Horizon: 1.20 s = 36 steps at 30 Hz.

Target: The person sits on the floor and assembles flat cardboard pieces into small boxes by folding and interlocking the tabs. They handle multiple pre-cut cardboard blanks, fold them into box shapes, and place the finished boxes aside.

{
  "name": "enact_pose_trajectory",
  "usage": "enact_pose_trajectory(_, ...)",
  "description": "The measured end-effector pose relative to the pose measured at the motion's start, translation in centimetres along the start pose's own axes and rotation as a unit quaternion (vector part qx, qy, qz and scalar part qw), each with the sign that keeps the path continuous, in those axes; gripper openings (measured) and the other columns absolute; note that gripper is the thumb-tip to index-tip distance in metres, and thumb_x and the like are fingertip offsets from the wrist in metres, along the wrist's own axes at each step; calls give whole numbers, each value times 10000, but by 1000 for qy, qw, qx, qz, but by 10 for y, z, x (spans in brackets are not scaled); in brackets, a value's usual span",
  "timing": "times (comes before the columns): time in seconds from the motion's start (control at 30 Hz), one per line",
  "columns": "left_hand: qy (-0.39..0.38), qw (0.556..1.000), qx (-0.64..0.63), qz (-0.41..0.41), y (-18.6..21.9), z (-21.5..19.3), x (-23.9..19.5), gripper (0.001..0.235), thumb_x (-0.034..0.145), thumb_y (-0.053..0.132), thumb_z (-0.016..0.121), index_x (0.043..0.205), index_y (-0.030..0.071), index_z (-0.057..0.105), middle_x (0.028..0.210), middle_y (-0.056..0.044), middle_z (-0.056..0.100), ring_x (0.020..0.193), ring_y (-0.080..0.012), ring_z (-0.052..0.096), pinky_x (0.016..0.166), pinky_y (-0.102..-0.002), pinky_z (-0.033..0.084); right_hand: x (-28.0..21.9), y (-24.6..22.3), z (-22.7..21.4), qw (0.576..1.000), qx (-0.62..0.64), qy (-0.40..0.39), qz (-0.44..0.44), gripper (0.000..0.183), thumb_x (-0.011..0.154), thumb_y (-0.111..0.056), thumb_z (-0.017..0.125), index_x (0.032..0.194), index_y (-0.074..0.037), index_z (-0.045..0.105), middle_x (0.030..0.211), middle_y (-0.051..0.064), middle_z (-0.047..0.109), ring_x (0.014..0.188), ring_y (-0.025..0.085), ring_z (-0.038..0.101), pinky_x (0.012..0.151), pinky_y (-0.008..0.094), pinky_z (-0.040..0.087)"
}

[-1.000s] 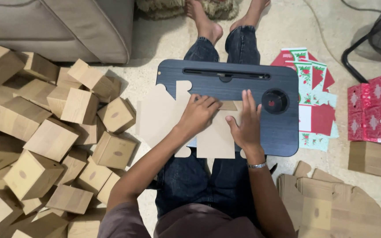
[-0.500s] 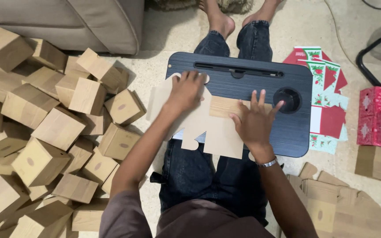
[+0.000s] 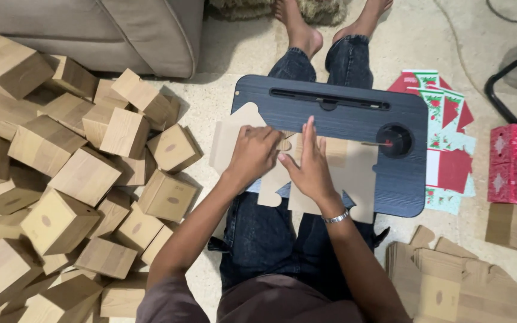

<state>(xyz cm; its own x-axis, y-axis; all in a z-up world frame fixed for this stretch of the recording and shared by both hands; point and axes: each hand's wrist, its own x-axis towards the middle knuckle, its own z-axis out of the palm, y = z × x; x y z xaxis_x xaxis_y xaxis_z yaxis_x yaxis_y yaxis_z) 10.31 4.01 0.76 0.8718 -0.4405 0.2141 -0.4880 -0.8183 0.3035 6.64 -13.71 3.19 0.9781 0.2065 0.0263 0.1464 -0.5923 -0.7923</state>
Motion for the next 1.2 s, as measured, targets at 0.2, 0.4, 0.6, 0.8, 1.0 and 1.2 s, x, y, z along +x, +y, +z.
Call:
enact_pose_trajectory(0.2, -25, 999, -48, 6, 4, -8, -28, 307, 890, 205, 671, 1182, 112, 690, 1274, -98, 696, 1264, -272, 621, 1026, -509, 410, 1, 15, 10, 971, -228, 8, -76, 622, 948, -495, 674, 1439, -119, 603, 1568, 279, 431, 1484, 462, 339, 1165, 698, 228)
enact_pose_trajectory(0.4, -83, 977, 11, -196, -19, -53, 2, 651, 851, 235, 813, 1429, 80, 556, 1380, -218, 555, 1316, -413, 491, 1019, -587, 403, 15, 30, 21, 953, -251, 132, -107, 379, 862, -402, 854, 1144, -157, 792, 1354, 295, 631, 1345, 491, 503, 1111, 745, 255)
enact_pose_trajectory(0.6, -47, 974, -73, -209, -55, -37, 12, 565, 755, 196, 890, 1253, 54, 665, 1094, -107, 649, 1091, -301, 595, 960, -522, 331, 26, 35, 63, 941, -217, 158, -207, 538, 886, 41, 660, 1417, -34, 607, 1469, 299, 538, 1416, 434, 431, 1200, 609, 189)
enact_pose_trajectory(0.8, 138, 990, 8, -27, -55, -5, -35, 79, 853, 138, 777, 864, 204, 736, 885, 31, 707, 924, -183, 633, 948, -436, 391, 20, -15, 54, 995, -34, 26, -95, 803, 848, 219, 447, 1599, 50, 220, 1512, 335, 464, 1478, 448, 315, 1241, 581, 131)
enact_pose_trajectory(1.0, 111, 993, -29, 5, -48, -20, -72, 244, 926, 288, 703, 1132, 170, 757, 1211, -48, 746, 1198, -220, 640, 1038, -491, 346, 26, -3, 61, 976, -182, -2, -118, 732, 884, 105, 478, 1588, -81, 402, 1532, 251, 485, 1472, 426, 354, 1208, 620, 224)
enact_pose_trajectory(1.2, -214, 966, -134, -46, -35, -78, -86, 1291, 521, 876, 705, 1520, 101, 443, 1661, -146, 346, 1564, -325, 229, 1159, -747, 41, 29, 10, 61, 977, -166, -51, -126, 534, 922, -103, 446, 1420, -100, 636, 1603, 282, 372, 1519, 469, 225, 1215, 640, 122)
